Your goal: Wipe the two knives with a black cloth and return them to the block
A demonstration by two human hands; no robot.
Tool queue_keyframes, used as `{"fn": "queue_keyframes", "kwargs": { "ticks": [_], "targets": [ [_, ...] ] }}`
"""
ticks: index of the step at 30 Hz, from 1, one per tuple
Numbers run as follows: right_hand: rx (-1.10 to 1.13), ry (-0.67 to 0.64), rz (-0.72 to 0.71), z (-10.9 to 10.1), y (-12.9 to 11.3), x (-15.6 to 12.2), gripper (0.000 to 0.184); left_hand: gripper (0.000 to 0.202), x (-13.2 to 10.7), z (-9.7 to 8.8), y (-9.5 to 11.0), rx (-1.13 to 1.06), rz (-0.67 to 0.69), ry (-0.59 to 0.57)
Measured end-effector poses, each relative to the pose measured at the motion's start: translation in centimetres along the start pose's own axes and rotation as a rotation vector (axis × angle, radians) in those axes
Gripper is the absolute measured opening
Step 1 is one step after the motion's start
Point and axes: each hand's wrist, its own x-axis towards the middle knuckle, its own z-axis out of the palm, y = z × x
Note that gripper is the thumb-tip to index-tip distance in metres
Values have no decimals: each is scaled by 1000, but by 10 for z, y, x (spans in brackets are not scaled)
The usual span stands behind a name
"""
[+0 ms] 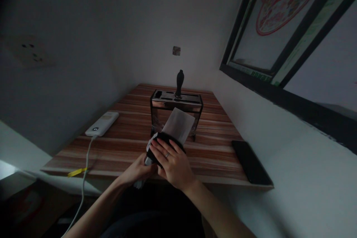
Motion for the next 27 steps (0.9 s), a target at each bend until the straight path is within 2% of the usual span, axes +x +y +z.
{"fn": "queue_keyframes", "kwargs": {
  "ticks": [3,11,18,27],
  "targets": [
    [-11,7,-5,-5,11,4,60,28,0,1,1,5,12,-28],
    [-59,16,7,-23,36,15,54,29,-3,4,11,-1,-13,-18],
    [-118,59,28,-40,60,26,53,31,-3,2,8,-9,-3,-49],
    [-128,75,42,-55,79,31,57,31,-3,0,4,-39,4,-106]
  ]
}}
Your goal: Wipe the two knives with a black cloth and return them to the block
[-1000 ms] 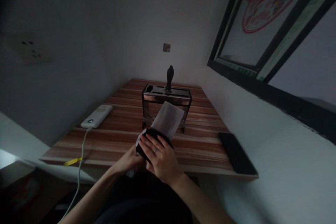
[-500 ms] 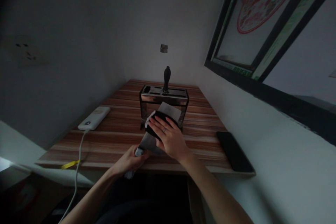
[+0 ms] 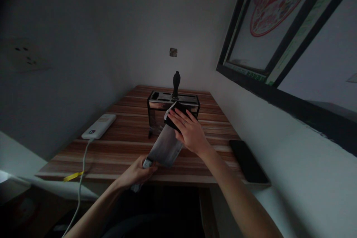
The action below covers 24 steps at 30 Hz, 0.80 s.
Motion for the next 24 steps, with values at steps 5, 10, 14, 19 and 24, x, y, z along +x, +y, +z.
{"fn": "queue_keyframes", "kwargs": {
  "ticks": [5,10,14,19,24],
  "targets": [
    [5,8,16,-6,3,1,57,31,-1,0,-1,19,-21,10],
    [138,51,69,-13,2,1,51,32,-1,0,0,38,-37,14],
    [423,270,325,-18,14,-4,42,35,-3,2,3,9,-58,-2],
    [581,796,761,-16,40,-23,36,39,-4,2,1,-38,-33,-18],
    [755,922,1056,0,51,-53,31,38,-4,0,-5,-60,-6,14]
  ]
}}
